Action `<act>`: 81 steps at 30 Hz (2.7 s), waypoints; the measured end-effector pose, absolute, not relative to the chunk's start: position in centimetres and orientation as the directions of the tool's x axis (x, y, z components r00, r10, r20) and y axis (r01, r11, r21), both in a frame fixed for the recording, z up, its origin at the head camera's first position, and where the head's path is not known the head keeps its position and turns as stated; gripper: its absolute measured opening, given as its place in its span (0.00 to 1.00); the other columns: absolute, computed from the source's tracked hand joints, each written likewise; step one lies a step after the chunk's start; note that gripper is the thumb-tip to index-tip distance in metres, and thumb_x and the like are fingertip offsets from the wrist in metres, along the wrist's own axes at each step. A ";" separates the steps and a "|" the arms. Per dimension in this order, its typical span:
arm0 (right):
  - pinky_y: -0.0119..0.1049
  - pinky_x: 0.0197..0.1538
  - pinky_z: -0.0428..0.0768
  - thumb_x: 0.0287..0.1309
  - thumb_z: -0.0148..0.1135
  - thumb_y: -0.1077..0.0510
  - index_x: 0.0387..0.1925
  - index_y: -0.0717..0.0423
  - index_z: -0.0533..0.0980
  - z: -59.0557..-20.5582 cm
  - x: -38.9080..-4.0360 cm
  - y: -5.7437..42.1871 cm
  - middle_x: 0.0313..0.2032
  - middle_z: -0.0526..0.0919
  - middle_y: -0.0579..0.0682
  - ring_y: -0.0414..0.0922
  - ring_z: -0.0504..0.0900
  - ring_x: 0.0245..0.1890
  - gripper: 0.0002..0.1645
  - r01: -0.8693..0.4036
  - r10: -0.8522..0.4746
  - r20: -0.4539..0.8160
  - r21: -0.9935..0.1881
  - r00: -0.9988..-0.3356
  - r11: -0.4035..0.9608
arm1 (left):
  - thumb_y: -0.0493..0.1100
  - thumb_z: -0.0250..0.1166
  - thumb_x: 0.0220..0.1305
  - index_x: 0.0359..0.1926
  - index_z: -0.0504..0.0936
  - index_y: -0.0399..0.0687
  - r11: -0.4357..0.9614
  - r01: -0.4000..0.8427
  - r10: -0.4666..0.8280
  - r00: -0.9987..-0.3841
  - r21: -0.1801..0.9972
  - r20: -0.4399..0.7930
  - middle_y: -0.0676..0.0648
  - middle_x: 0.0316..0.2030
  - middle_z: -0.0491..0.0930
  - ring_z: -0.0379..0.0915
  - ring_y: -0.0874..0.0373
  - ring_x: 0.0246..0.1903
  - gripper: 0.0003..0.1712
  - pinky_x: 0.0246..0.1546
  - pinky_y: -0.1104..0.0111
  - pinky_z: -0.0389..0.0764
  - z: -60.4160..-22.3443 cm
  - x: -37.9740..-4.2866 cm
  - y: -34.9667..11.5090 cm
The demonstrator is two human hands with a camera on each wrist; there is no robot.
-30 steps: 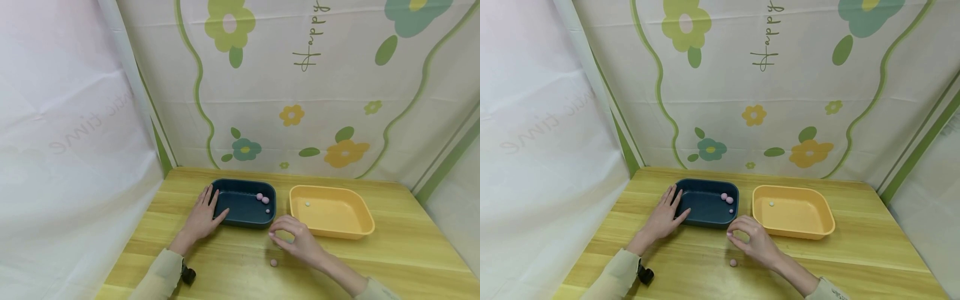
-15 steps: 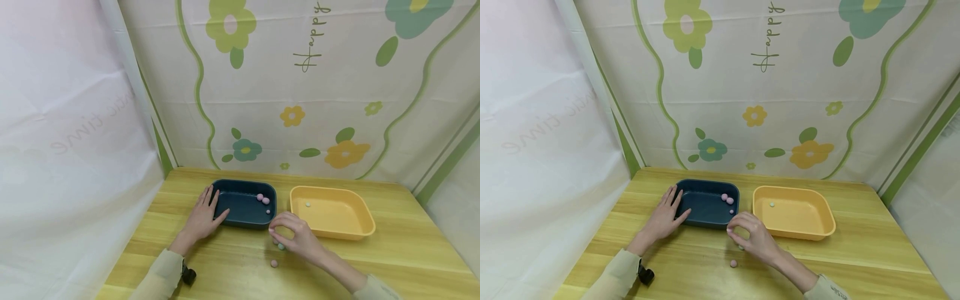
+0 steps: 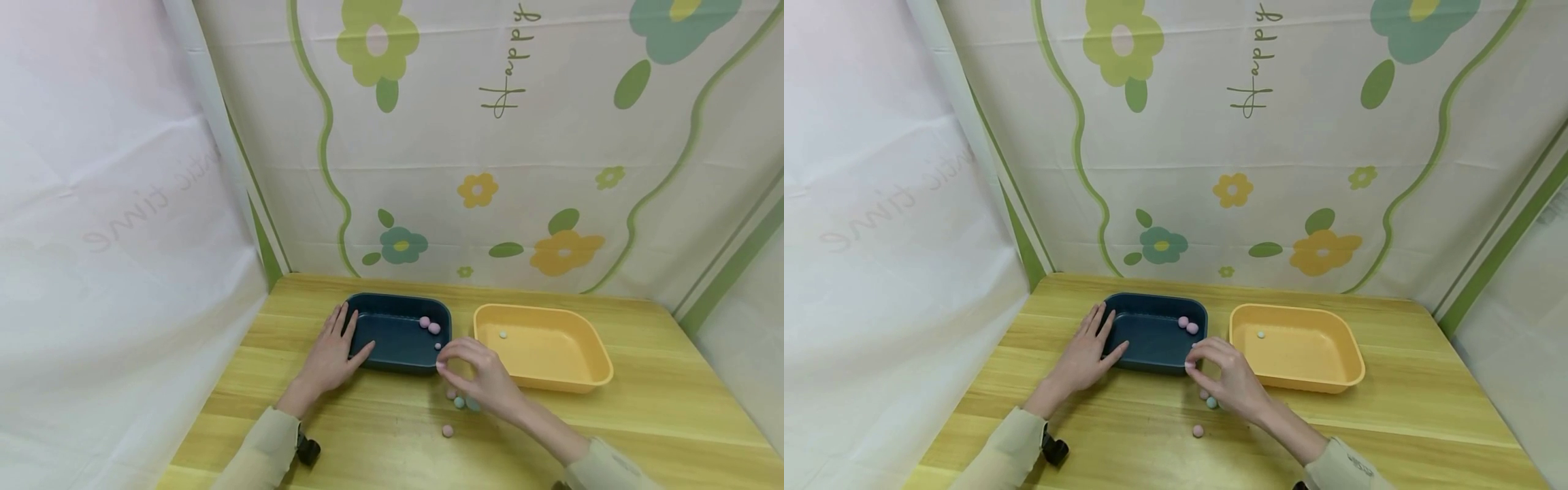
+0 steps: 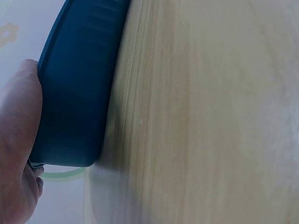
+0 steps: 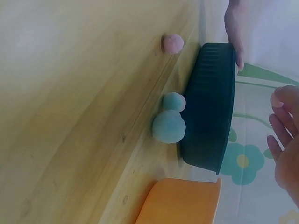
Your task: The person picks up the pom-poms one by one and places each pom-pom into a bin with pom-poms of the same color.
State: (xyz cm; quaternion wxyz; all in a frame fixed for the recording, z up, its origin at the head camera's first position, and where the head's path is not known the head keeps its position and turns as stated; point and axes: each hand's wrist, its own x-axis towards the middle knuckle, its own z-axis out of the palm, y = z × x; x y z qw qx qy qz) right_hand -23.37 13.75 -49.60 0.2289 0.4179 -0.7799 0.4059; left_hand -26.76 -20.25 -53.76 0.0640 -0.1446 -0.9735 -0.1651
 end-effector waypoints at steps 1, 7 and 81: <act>0.16 0.62 0.79 0.52 0.80 0.75 0.43 0.52 0.88 -49.6 -23.5 13.7 0.42 0.91 0.48 0.44 0.88 0.45 0.21 -0.837 -0.465 0.697 -0.441 -0.546 0.323 | 0.71 0.54 0.81 0.88 0.52 0.39 0.903 0.303 0.261 -0.950 0.304 0.172 0.34 0.89 0.42 0.40 0.35 0.89 0.54 0.89 0.43 0.52 -53.8 -26.8 -20.2; 0.16 0.59 0.79 0.51 0.81 0.75 0.41 0.54 0.88 -49.5 -24.3 13.4 0.41 0.91 0.47 0.43 0.88 0.43 0.18 -0.842 -0.454 0.711 -0.420 -0.537 0.339 | 0.71 0.55 0.81 0.88 0.52 0.40 0.903 0.303 0.261 -0.950 0.305 0.173 0.34 0.89 0.42 0.40 0.35 0.90 0.54 0.89 0.43 0.52 -53.8 -26.7 -20.3; 0.54 0.59 0.88 0.65 0.79 0.63 0.48 0.56 0.89 -50.2 -29.5 12.5 0.47 0.93 0.53 0.51 0.88 0.51 0.11 -0.659 -0.394 0.535 -0.524 -0.748 0.540 | 0.71 0.54 0.82 0.89 0.48 0.39 0.904 0.304 0.260 -0.949 0.301 0.176 0.34 0.89 0.42 0.39 0.36 0.90 0.56 0.89 0.44 0.52 -54.1 -27.1 -20.4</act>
